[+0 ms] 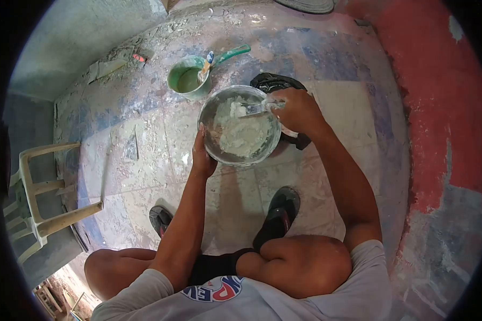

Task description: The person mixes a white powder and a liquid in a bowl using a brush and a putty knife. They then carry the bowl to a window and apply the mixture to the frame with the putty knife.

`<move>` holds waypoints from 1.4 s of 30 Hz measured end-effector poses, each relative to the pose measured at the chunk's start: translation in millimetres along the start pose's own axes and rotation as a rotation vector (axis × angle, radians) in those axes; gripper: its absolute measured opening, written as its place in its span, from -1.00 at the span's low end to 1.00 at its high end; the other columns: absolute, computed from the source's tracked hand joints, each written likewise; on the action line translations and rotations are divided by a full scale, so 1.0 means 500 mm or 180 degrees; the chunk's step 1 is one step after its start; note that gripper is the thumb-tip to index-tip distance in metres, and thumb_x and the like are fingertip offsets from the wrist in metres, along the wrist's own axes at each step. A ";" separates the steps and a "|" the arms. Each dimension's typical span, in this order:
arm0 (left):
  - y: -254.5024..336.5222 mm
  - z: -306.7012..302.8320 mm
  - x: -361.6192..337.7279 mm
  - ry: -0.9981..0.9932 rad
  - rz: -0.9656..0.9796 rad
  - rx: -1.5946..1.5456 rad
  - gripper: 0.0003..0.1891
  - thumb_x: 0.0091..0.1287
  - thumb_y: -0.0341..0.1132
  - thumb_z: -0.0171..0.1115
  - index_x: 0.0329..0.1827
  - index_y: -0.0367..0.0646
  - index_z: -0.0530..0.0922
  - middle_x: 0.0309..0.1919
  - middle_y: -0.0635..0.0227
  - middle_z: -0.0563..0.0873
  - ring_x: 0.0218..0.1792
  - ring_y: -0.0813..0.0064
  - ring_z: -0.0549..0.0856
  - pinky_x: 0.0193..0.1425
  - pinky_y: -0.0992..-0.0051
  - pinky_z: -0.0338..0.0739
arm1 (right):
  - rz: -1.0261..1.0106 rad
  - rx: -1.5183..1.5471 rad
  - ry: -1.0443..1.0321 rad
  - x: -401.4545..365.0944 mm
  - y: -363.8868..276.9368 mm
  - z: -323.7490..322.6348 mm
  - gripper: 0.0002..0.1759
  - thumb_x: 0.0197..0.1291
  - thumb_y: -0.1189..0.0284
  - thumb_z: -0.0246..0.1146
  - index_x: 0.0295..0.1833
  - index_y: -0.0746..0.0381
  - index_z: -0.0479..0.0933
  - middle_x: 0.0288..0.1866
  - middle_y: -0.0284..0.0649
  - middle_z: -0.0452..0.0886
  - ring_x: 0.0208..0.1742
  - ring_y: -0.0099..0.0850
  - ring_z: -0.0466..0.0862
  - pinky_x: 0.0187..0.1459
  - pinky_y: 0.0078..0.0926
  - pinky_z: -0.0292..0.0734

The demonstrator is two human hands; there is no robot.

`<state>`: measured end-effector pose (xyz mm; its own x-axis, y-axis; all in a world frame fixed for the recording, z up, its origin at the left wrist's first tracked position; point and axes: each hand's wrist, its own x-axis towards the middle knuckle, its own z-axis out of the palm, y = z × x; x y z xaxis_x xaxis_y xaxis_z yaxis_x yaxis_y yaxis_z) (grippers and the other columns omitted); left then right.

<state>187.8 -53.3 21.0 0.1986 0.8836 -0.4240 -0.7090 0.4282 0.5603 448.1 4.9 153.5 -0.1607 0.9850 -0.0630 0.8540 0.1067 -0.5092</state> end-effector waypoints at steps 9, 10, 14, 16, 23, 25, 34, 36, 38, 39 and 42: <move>-0.007 -0.002 0.004 -0.0030 0.0083 0.0170 -0.39 0.55 0.08 -0.09 0.48 -0.17 0.28 0.33 0.25 0.50 0.32 0.34 0.49 0.44 0.32 0.32 | 0.0171 0.0013 -0.0060 0.004 0.015 -0.006 -0.66 0.07 0.30 0.38 0.00 0.12 0.70 -0.04 -0.07 0.72 -0.01 -0.05 0.69 0.05 -0.19 0.59; -0.007 0.000 0.004 -0.0068 0.0095 0.0168 -0.39 0.55 0.08 -0.09 0.48 -0.17 0.27 0.34 0.25 0.49 0.33 0.34 0.48 0.45 0.32 0.31 | 0.0180 0.0137 -0.0123 0.004 0.007 -0.011 -0.66 0.08 0.31 0.38 0.00 0.13 0.70 -0.03 -0.07 0.72 -0.01 -0.05 0.69 0.06 -0.20 0.58; -0.004 0.007 -0.001 -0.0049 -0.0032 0.0153 -0.37 0.55 0.08 -0.08 0.50 -0.17 0.25 0.37 0.24 0.46 0.36 0.32 0.46 0.47 0.31 0.29 | 0.0135 -0.0083 0.0052 0.003 0.011 -0.006 -0.66 0.08 0.32 0.38 0.00 0.15 0.69 -0.04 -0.06 0.72 0.00 -0.05 0.69 0.07 -0.20 0.58; -0.011 -0.002 0.003 -0.0118 0.0102 0.0181 -0.35 0.54 0.10 -0.07 0.51 -0.18 0.24 0.39 0.23 0.45 0.38 0.30 0.44 0.49 0.30 0.27 | 0.0090 -0.0131 0.0141 0.007 0.019 0.000 -0.67 0.08 0.32 0.39 -0.01 0.15 0.70 -0.03 -0.04 0.71 0.01 -0.06 0.69 0.07 -0.20 0.58; -0.014 0.005 0.003 -0.0123 0.0073 0.0197 -0.35 0.53 0.11 -0.06 0.50 -0.17 0.25 0.40 0.23 0.44 0.38 0.32 0.44 0.49 0.30 0.26 | 0.0125 0.0019 -0.0022 0.010 0.014 -0.004 -0.66 0.08 0.31 0.39 -0.01 0.16 0.69 0.00 -0.02 0.70 0.06 -0.07 0.67 0.11 -0.22 0.56; -0.017 0.002 0.004 -0.0145 0.0056 0.0167 -0.35 0.54 0.10 -0.06 0.51 -0.17 0.24 0.40 0.24 0.44 0.37 0.32 0.44 0.49 0.30 0.27 | 0.0062 0.0180 -0.0092 0.014 0.012 0.004 -0.66 0.08 0.31 0.40 -0.01 0.17 0.69 -0.01 -0.01 0.70 0.04 -0.05 0.67 0.13 -0.21 0.55; -0.028 -0.012 0.010 -0.0059 0.0106 0.0300 -0.36 0.54 0.09 -0.06 0.51 -0.16 0.23 0.40 0.26 0.43 0.37 0.33 0.44 0.49 0.31 0.27 | -0.0442 -0.0151 -0.0115 0.022 -0.034 0.015 -0.69 0.06 0.30 0.36 -0.06 0.14 0.70 -0.09 -0.07 0.72 -0.01 -0.09 0.68 0.07 -0.13 0.52; -0.030 -0.015 0.012 -0.0125 0.0114 0.0276 -0.35 0.54 0.09 -0.06 0.52 -0.16 0.23 0.40 0.27 0.43 0.38 0.33 0.43 0.49 0.31 0.27 | -0.0467 -0.0162 -0.0344 0.025 -0.047 0.006 -0.69 0.06 0.30 0.36 -0.06 0.14 0.70 -0.09 -0.07 0.72 -0.02 -0.08 0.68 0.07 -0.12 0.53; -0.030 -0.021 0.014 -0.0187 0.0123 0.0253 -0.35 0.54 0.09 -0.06 0.52 -0.16 0.22 0.40 0.27 0.43 0.38 0.33 0.43 0.49 0.31 0.27 | -0.0494 -0.0171 -0.0576 0.024 -0.052 0.004 -0.69 0.06 0.30 0.36 -0.06 0.13 0.70 -0.09 -0.07 0.72 -0.02 -0.07 0.68 0.06 -0.12 0.53; -0.029 -0.023 0.015 -0.0083 0.0103 0.0349 -0.35 0.54 0.10 -0.06 0.53 -0.16 0.22 0.40 0.27 0.43 0.39 0.33 0.43 0.49 0.31 0.26 | -0.0519 -0.0122 -0.0491 0.022 -0.051 0.005 -0.69 0.06 0.30 0.36 -0.06 0.13 0.70 -0.10 -0.06 0.72 -0.03 -0.07 0.68 0.06 -0.12 0.53; -0.020 -0.011 0.007 -0.0049 0.0069 0.0328 -0.35 0.54 0.09 -0.07 0.53 -0.15 0.21 0.41 0.26 0.42 0.39 0.32 0.42 0.50 0.30 0.26 | -0.0625 0.0014 -0.0465 0.020 -0.035 0.011 -0.70 0.06 0.31 0.36 -0.07 0.13 0.70 -0.11 -0.04 0.72 -0.04 -0.07 0.68 0.05 -0.11 0.53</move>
<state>191.9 -55.7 10.1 0.1947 0.8954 -0.4005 -0.6400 0.4254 0.6399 428.9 11.9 157.3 -0.3936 0.9153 -0.0858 0.7972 0.2933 -0.5276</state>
